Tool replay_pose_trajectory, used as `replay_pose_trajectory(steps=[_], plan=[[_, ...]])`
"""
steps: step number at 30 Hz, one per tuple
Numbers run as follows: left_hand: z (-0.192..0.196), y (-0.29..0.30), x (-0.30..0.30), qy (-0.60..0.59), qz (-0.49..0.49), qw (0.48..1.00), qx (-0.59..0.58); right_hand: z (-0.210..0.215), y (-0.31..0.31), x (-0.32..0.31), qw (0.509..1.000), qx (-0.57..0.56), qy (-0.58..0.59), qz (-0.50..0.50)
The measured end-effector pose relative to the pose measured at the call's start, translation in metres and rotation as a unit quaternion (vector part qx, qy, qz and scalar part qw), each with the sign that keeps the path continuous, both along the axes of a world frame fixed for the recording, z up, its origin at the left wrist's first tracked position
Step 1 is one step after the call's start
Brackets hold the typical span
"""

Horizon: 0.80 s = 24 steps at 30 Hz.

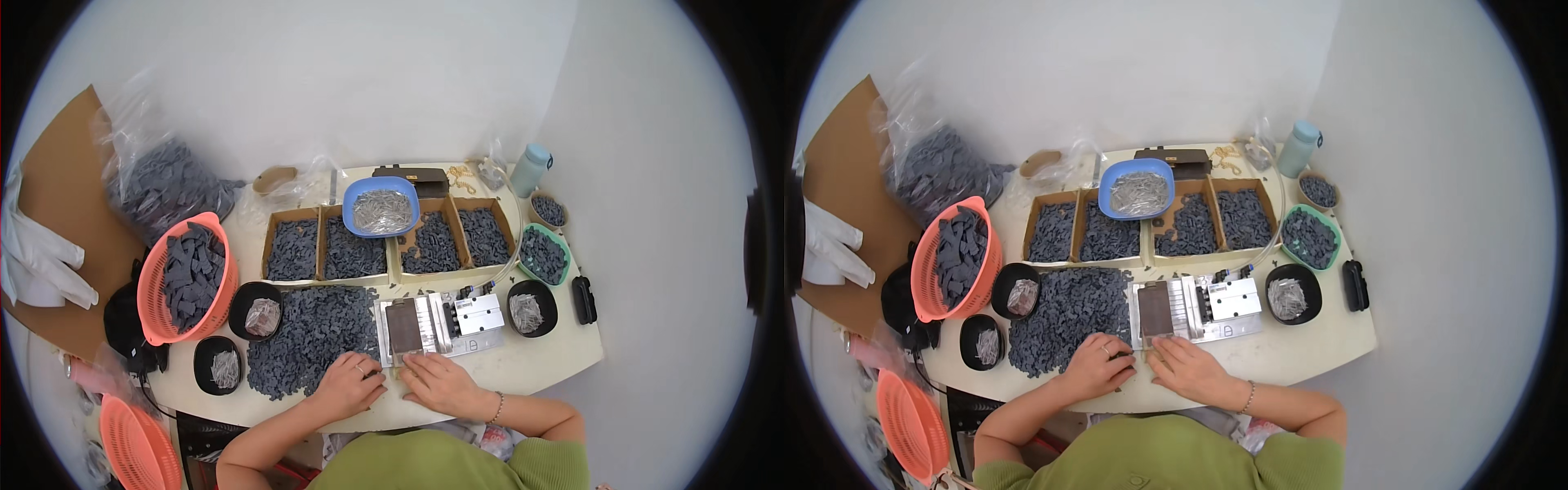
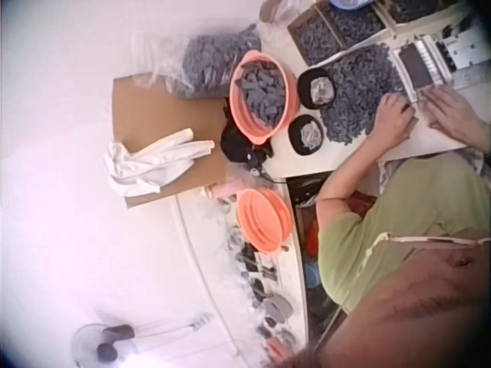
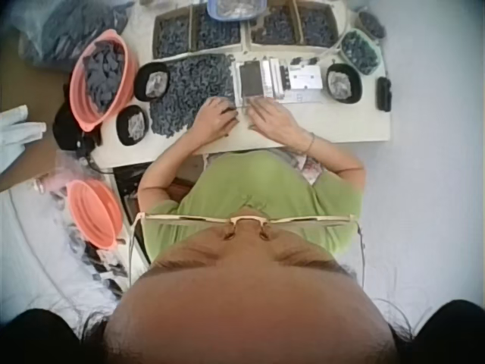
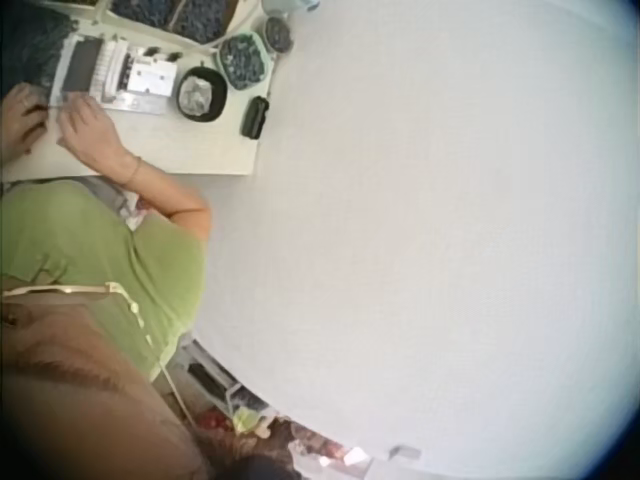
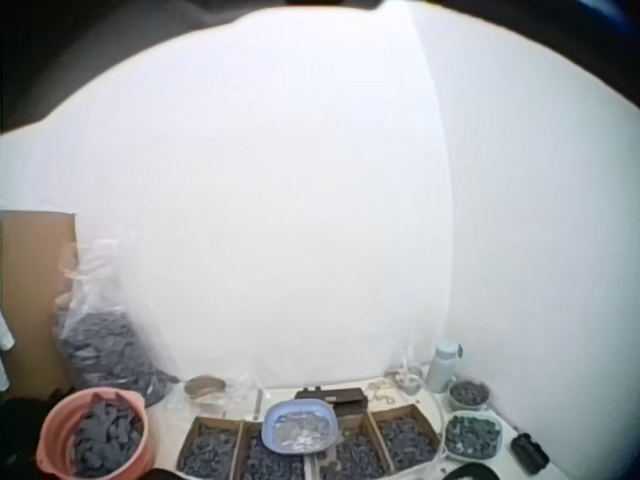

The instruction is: The person places small metal pins from a dish into the slots of an assembly jig and aligns plastic pieces into the slots by hand, then presses the jig mechanism to assemble the components.

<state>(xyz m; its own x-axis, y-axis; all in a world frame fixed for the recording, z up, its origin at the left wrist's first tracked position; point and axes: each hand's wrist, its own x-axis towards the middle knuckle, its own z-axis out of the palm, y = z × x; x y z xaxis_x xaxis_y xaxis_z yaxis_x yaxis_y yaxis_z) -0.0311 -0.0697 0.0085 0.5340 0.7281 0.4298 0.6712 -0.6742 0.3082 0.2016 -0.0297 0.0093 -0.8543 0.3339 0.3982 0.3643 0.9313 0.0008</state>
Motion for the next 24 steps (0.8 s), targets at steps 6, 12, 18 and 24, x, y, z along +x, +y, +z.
replay_pose_trajectory(steps=[6, 12, 18, 24], plan=[[0.008, 0.012, -0.001, -0.055, 0.061, 0.997, 0.013, 0.004, -0.003, -0.005, 0.995, 0.082, -0.050, -0.009], [0.002, 0.013, -0.004, -0.064, 0.081, 0.995, 0.011, 0.005, 0.018, 0.001, 0.993, 0.114, 0.018, 0.029], [-0.007, 0.022, 0.019, -0.038, 0.077, 0.995, 0.047, 0.039, 0.098, -0.022, 0.962, -0.042, 0.251, -0.093], [-0.017, 0.035, 0.049, 0.221, 0.133, 0.965, 0.037, 0.006, 0.179, -0.050, 0.932, -0.255, 0.230, -0.119]])
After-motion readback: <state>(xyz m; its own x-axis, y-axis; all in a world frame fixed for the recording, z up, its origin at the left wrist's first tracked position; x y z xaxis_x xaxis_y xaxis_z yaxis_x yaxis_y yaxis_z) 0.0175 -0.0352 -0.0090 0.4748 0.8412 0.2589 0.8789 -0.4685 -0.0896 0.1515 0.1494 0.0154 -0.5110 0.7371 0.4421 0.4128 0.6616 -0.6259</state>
